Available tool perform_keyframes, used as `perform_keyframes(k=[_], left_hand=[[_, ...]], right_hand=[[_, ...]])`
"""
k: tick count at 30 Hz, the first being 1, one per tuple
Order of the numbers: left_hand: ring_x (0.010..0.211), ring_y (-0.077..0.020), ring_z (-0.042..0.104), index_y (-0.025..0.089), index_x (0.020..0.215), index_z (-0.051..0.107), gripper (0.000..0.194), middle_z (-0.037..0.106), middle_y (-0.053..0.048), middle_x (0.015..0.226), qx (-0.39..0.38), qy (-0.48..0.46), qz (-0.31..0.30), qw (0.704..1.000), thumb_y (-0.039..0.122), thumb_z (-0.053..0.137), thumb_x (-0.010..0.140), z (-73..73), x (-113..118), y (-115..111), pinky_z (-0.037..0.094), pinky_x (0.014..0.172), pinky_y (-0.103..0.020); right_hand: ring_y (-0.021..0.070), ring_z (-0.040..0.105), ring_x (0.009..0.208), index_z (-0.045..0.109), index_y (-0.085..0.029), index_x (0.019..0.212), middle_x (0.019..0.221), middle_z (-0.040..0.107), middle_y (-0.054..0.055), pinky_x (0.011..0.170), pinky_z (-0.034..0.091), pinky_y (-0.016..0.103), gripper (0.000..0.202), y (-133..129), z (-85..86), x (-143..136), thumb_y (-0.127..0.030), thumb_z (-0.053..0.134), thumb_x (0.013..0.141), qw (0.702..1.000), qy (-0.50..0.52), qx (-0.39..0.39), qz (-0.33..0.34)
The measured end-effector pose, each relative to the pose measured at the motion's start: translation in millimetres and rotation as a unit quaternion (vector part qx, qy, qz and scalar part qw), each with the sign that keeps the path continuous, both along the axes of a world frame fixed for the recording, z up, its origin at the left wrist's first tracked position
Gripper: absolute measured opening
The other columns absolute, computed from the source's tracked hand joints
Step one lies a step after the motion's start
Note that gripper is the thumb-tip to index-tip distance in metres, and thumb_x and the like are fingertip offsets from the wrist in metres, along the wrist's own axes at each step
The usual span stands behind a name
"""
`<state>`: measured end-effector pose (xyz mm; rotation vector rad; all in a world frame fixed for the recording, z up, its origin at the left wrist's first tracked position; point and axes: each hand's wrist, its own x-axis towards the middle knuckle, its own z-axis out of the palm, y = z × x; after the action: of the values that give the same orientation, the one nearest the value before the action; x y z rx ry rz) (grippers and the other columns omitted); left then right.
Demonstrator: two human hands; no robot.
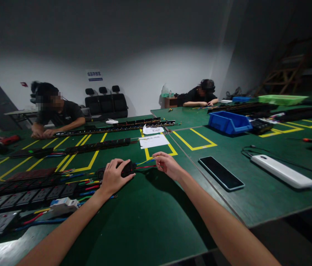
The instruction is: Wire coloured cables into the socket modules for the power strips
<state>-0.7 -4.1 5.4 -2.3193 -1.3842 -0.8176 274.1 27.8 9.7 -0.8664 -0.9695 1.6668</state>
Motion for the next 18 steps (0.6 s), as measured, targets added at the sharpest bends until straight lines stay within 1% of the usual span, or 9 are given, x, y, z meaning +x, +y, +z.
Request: perform_keyframes(k=[3,7,12,16,18], left_hand=[[0.103,-0.0273,0.055,0.022,0.129,0.062,0.057,0.059,-0.010,0.111,0.001,0.000,-0.001,1.000,0.046,0.076,0.080,0.4,0.3,-0.2,0.045,0.086,-0.040],[0.103,-0.0274,0.055,0.023,0.130,0.062,0.056,0.060,-0.010,0.111,0.001,-0.001,-0.005,1.000,0.046,0.076,0.080,1.2,0.1,-0.9,0.045,0.086,-0.040],[0.103,-0.0278,0.056,0.023,0.129,0.062,0.057,0.059,-0.010,0.110,0.001,-0.002,-0.005,1.000,0.047,0.076,0.080,1.0,-0.3,-1.1,0.045,0.086,-0.040],[0.102,-0.0280,0.056,0.023,0.130,0.062,0.057,0.059,-0.010,0.111,0.001,-0.004,-0.008,1.000,0.047,0.076,0.080,0.2,-0.7,-0.4,0.045,0.085,-0.040],[0.102,-0.0280,0.056,0.024,0.130,0.062,0.056,0.059,-0.010,0.111,0.002,-0.006,-0.010,1.000,0.047,0.076,0.080,0.2,-0.9,-0.3,0.045,0.085,-0.040]], right_hand=[[0.0062,0.047,0.051,0.068,-0.019,0.092,0.060,0.056,-0.006,0.048,0.038,0.017,0.029,0.5,0.2,0.9,-0.023,0.080,0.066,1.000,-0.008,0.007,-0.005],[0.0066,0.044,0.050,0.070,-0.018,0.091,0.059,0.054,-0.005,0.045,0.033,0.019,0.027,-0.1,0.3,0.8,-0.024,0.077,0.066,1.000,-0.021,0.012,-0.014],[0.0078,0.049,0.051,0.070,-0.018,0.094,0.061,0.055,-0.004,0.046,0.037,0.019,0.024,-0.1,-1.2,-2.6,-0.022,0.069,0.070,0.998,-0.055,0.011,-0.039],[0.0083,0.053,0.050,0.068,-0.018,0.087,0.065,0.060,-0.003,0.044,0.040,0.019,0.017,3.8,-3.7,-4.2,-0.019,0.067,0.070,0.989,-0.117,0.033,-0.083],[0.0092,0.056,0.052,0.069,-0.018,0.083,0.068,0.063,-0.001,0.044,0.041,0.018,0.014,6.5,-5.5,-3.8,-0.018,0.067,0.070,0.984,-0.147,0.047,-0.091]])
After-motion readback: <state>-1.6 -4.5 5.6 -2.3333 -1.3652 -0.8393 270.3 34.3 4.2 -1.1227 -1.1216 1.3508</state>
